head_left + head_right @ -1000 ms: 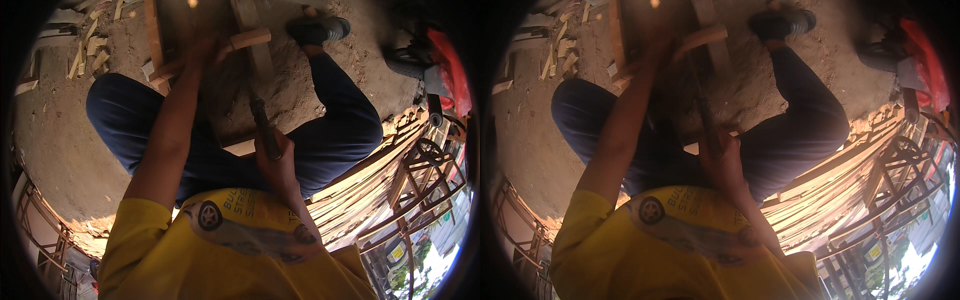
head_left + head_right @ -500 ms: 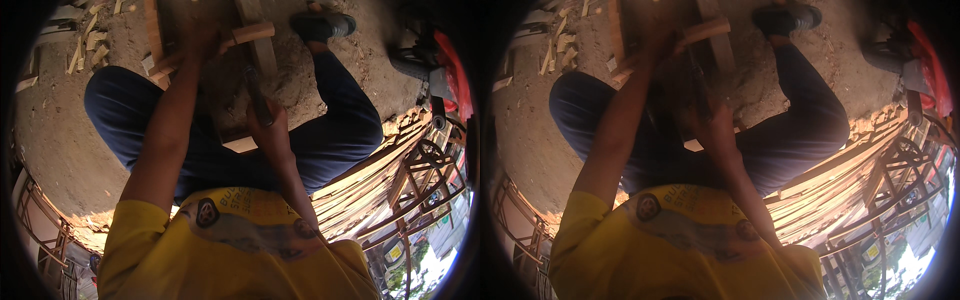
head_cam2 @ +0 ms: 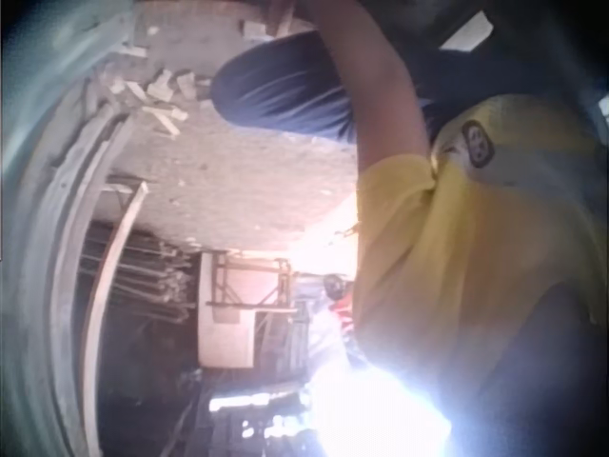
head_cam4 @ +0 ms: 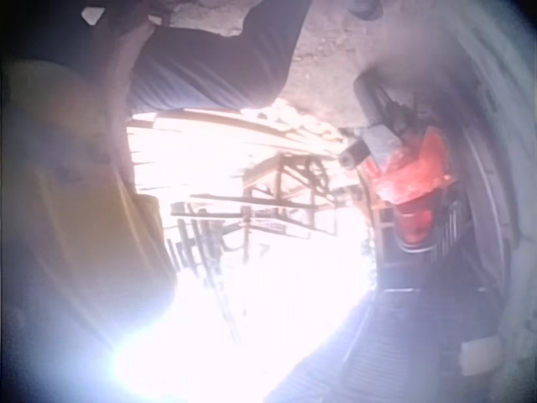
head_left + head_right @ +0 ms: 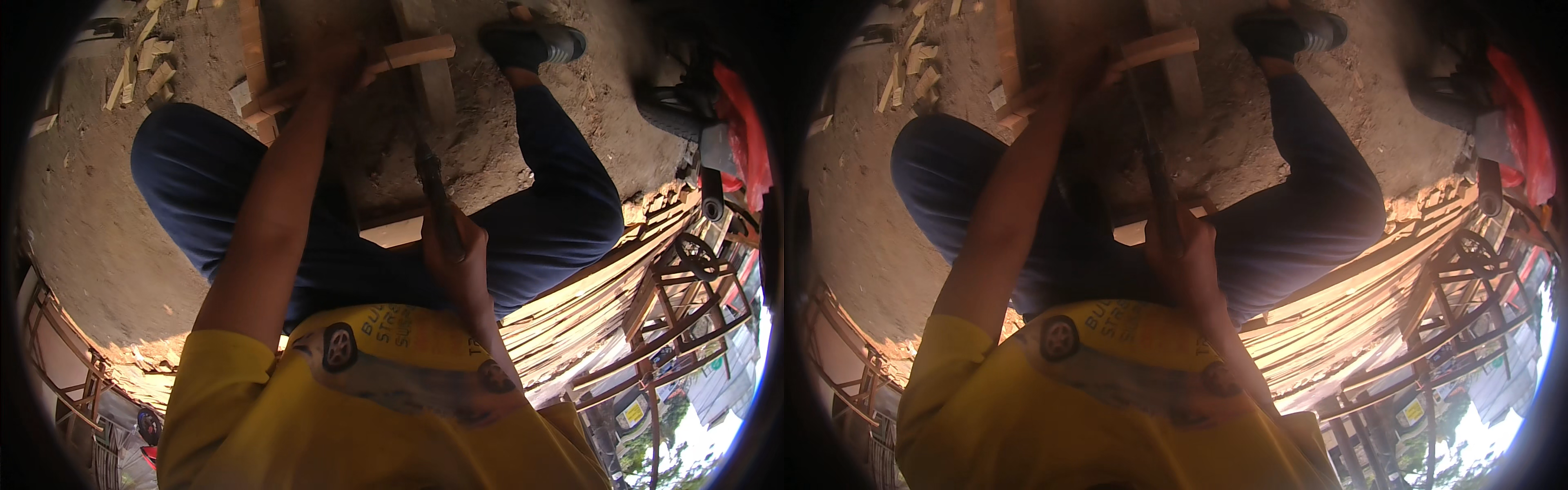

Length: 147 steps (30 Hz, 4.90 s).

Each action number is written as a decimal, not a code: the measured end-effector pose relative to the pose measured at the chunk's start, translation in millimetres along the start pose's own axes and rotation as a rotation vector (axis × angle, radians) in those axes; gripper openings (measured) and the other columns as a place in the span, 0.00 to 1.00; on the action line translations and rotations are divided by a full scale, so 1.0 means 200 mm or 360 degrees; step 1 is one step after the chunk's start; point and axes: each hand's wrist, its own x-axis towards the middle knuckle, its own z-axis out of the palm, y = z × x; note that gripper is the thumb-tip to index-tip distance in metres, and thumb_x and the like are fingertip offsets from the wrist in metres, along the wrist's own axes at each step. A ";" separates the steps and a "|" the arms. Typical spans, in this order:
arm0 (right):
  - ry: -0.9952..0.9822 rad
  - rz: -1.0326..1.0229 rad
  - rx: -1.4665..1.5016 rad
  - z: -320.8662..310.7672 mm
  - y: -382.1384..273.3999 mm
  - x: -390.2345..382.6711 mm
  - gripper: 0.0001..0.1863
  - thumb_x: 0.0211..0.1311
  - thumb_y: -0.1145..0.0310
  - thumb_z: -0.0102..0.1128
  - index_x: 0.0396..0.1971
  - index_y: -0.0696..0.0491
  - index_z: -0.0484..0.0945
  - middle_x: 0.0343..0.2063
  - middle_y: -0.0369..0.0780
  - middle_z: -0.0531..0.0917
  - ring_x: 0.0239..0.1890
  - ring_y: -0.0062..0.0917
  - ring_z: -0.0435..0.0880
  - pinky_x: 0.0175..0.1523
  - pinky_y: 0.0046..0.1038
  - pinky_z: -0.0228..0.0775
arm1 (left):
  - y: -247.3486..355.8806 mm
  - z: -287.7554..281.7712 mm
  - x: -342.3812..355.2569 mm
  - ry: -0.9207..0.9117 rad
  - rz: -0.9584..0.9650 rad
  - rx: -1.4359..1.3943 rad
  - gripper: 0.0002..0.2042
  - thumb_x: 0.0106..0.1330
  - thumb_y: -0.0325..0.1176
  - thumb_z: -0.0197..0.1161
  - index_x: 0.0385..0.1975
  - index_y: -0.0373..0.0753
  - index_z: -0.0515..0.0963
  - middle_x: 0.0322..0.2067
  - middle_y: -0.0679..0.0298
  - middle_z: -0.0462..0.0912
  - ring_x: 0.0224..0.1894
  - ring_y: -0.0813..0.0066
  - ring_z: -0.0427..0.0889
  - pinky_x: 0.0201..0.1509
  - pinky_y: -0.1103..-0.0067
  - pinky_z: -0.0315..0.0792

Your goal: The person sits on the ground and uses a hand saw to cut a small wooden block held between their legs. The person repeatedly saws through the wood, producing sawdust, and continues the cutting motion throughout the clip.

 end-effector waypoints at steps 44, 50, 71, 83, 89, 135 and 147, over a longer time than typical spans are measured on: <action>0.0000 -0.0124 0.0015 0.01 0.03 0.06 0.07 0.61 0.75 0.57 0.24 0.61 0.74 0.14 0.37 0.74 0.21 0.12 0.73 0.25 0.24 0.65 | -0.06 0.15 0.00 0.0381 0.0045 0.0443 0.31 0.49 0.54 0.70 0.51 0.42 0.77 0.45 0.59 0.78 0.53 0.58 0.74 0.61 0.52 0.61; -0.0063 0.0090 0.0172 0.10 -0.02 0.19 0.06 0.61 0.75 0.57 0.25 0.60 0.74 0.14 0.35 0.73 0.19 0.11 0.70 0.23 0.22 0.62 | -0.09 0.07 -0.02 0.0183 0.0266 -0.0076 0.17 0.48 0.41 0.73 0.36 0.41 0.80 0.44 0.54 0.79 0.51 0.51 0.75 0.61 0.59 0.64; -0.0112 0.0077 0.0260 0.12 -0.05 0.25 0.05 0.59 0.76 0.58 0.26 0.60 0.74 0.16 0.37 0.75 0.21 0.12 0.71 0.25 0.24 0.64 | -0.10 0.11 -0.01 0.0018 0.0151 0.0140 0.24 0.49 0.50 0.72 0.43 0.42 0.81 0.44 0.60 0.79 0.49 0.61 0.77 0.54 0.56 0.67; -0.0026 -0.0086 0.0009 0.05 0.00 0.12 0.07 0.60 0.76 0.57 0.24 0.61 0.74 0.15 0.39 0.75 0.19 0.14 0.71 0.24 0.26 0.64 | -0.05 0.10 -0.02 0.0119 0.0166 0.0142 0.21 0.51 0.51 0.69 0.37 0.42 0.83 0.33 0.60 0.83 0.38 0.61 0.83 0.45 0.64 0.74; -0.0101 0.0076 0.0232 0.06 0.01 0.18 0.07 0.61 0.75 0.57 0.25 0.61 0.74 0.14 0.41 0.74 0.18 0.15 0.72 0.24 0.26 0.64 | -0.06 0.07 -0.03 0.0108 0.0137 0.0073 0.19 0.51 0.49 0.70 0.37 0.42 0.83 0.33 0.59 0.83 0.38 0.60 0.82 0.45 0.64 0.74; -0.0011 0.0157 0.0274 0.09 -0.02 0.15 0.07 0.60 0.78 0.57 0.23 0.60 0.72 0.15 0.33 0.72 0.20 0.10 0.67 0.24 0.21 0.61 | 0.15 -0.28 -0.05 -0.0078 -0.0395 -0.0744 0.16 0.45 0.39 0.76 0.29 0.36 0.80 0.37 0.52 0.81 0.44 0.54 0.80 0.51 0.59 0.72; 0.0071 0.0076 0.0211 0.07 0.01 -0.01 0.10 0.60 0.75 0.58 0.21 0.60 0.71 0.13 0.35 0.70 0.20 0.09 0.66 0.23 0.22 0.60 | 0.11 -0.23 -0.07 0.0163 -0.0039 0.0076 0.16 0.46 0.39 0.76 0.33 0.39 0.82 0.40 0.54 0.81 0.45 0.54 0.79 0.50 0.63 0.72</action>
